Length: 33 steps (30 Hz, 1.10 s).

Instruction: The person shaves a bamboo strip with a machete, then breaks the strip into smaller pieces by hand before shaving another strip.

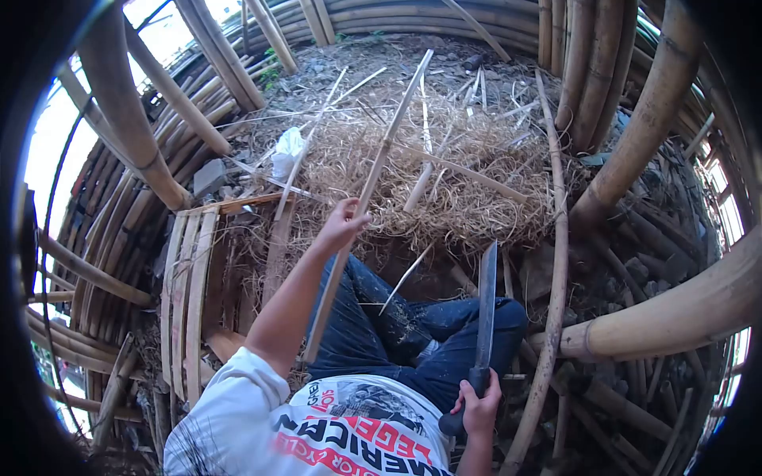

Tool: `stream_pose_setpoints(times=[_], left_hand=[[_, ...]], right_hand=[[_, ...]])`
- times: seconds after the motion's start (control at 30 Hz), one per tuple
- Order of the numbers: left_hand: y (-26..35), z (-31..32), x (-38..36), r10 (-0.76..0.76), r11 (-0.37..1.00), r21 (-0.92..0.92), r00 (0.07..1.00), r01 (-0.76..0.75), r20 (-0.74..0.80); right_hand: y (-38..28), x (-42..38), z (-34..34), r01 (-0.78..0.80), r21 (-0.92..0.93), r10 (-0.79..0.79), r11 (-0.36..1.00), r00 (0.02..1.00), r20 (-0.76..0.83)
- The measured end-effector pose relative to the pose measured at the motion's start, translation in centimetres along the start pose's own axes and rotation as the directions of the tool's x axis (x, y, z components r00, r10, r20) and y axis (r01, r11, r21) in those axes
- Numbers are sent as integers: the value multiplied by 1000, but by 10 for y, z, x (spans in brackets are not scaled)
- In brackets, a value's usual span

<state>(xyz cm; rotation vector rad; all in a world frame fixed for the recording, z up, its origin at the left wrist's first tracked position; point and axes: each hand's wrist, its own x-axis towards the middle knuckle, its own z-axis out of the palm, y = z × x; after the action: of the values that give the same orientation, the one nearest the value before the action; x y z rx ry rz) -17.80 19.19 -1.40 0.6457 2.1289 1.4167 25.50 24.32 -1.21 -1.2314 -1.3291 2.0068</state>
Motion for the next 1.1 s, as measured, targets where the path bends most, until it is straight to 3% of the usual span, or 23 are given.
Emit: stream_pose_setpoints(times=[0.03,0.07,0.1,0.17,0.2,0.27,0.37,0.4,0.47,0.5,0.63,0.7,0.83,0.9,1.03,1.07,1.1], left_hand=[[-9,7,1,6,976,217,995,-28,103],[-20,11,-1,-208,917,378,962,128,179],[-33,15,-7,-224,917,374,957,142,186],[-65,16,-29,-147,726,687,983,30,113],[-33,16,-65,-121,649,758,992,59,27],[-45,8,-107,149,565,823,988,-58,-32],[-43,-12,-150,-135,605,784,988,138,-70],[-42,-17,-158,-156,603,780,984,167,-90],[-44,-23,-171,-430,699,627,902,345,-17],[-47,-20,-179,-336,717,627,939,305,-73],[-51,-10,-174,-247,626,749,966,217,-74],[-47,-4,-170,-215,496,859,976,129,-22],[-52,8,-160,-222,478,878,971,29,89],[-47,5,-161,-232,494,869,967,22,108],[-47,-2,-179,-311,663,743,936,91,163],[-51,-2,-188,-66,677,728,976,-110,209],[-53,-4,-196,181,632,713,952,-305,247]], right_hand=[[1,-3,-2,-15,-5,15,1000,1000,-8],[2,-4,-3,-39,-11,38,999,999,-11],[3,-6,-4,-54,-20,54,998,998,-17],[9,-6,-3,-59,2,59,998,998,-28],[13,-3,-3,-61,2,61,998,998,-26],[15,4,2,-88,-5,88,996,996,-21],[13,18,12,-122,-27,122,992,992,10],[12,23,17,-95,-46,97,994,995,27],[13,32,24,-36,-84,42,996,996,80],[12,36,29,-38,-92,47,995,994,100],[3,41,50,86,-98,-66,991,979,193],[-5,35,54,141,-140,-103,980,963,249],[-3,24,47,195,-237,-124,952,951,284],[2,16,48,181,-251,-107,951,954,281],[13,4,45,137,-257,-64,957,959,276],[19,5,40,160,-267,-81,950,956,283],[21,7,43,181,-268,-100,946,951,292]])
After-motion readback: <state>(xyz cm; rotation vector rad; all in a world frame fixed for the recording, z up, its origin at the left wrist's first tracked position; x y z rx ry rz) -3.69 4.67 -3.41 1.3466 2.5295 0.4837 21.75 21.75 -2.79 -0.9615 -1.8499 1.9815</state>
